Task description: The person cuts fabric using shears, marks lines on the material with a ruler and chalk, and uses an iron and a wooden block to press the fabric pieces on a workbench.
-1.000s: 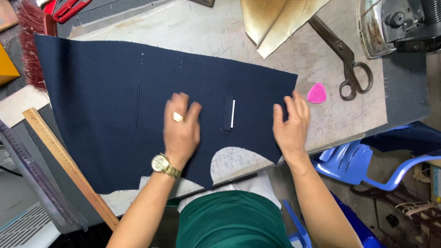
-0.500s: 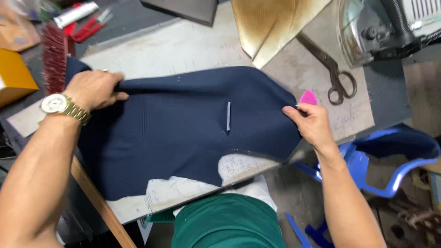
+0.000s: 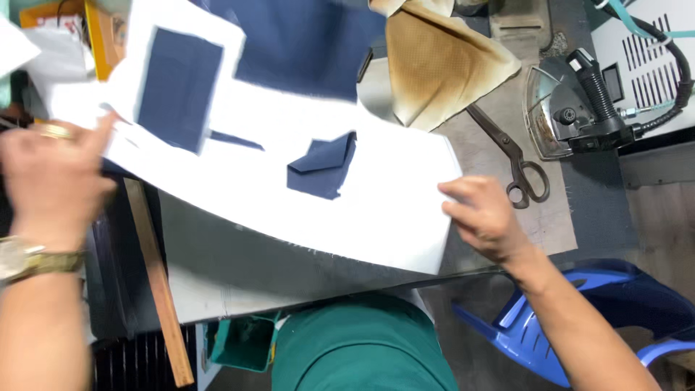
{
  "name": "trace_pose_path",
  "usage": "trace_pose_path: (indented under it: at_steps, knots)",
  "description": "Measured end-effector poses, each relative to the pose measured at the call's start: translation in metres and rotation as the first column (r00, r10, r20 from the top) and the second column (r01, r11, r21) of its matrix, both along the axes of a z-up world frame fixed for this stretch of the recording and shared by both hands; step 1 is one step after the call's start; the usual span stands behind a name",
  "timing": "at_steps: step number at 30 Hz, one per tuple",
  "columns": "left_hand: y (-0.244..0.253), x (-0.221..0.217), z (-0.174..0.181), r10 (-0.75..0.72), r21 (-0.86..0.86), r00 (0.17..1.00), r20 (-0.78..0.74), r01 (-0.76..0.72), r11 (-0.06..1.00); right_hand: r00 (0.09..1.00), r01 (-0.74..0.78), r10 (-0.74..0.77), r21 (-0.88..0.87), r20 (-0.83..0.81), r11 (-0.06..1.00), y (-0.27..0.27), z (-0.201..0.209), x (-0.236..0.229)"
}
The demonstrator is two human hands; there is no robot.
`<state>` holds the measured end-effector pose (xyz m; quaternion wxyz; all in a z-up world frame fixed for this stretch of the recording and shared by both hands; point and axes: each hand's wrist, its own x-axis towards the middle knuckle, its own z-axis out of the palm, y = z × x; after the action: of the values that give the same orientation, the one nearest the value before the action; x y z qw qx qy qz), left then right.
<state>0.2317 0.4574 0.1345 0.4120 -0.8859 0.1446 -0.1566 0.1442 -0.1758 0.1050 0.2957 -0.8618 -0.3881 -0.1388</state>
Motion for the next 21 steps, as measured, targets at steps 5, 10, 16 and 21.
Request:
trace_pose_path:
  at_steps: [5,10,16,21]
  knots:
    - [-0.03,-0.04,-0.125,0.248,-0.313,0.837,-0.488,-0.434,0.845,0.991,-0.024,0.057,-0.261,0.118,0.965,-0.001,-0.082,-0.045]
    - [-0.135,-0.096,-0.135,0.345,-0.553,0.867,-0.361,-0.497,0.669,0.994,0.072,-0.097,-0.396,-0.043,0.916,-0.004,-0.118,-0.073]
    - [-0.287,-0.103,-0.189,0.093,-0.876,0.98,-0.175,-0.199,0.439,0.614,0.499,-0.32,0.041,-0.721,0.865,0.054,-0.112,-0.048]
    - [-0.341,-0.122,-0.177,-0.004,-0.897,0.997,-0.076,-0.067,0.438,0.16,0.779,-0.003,0.125,-0.987,0.615,0.102,-0.104,-0.015]
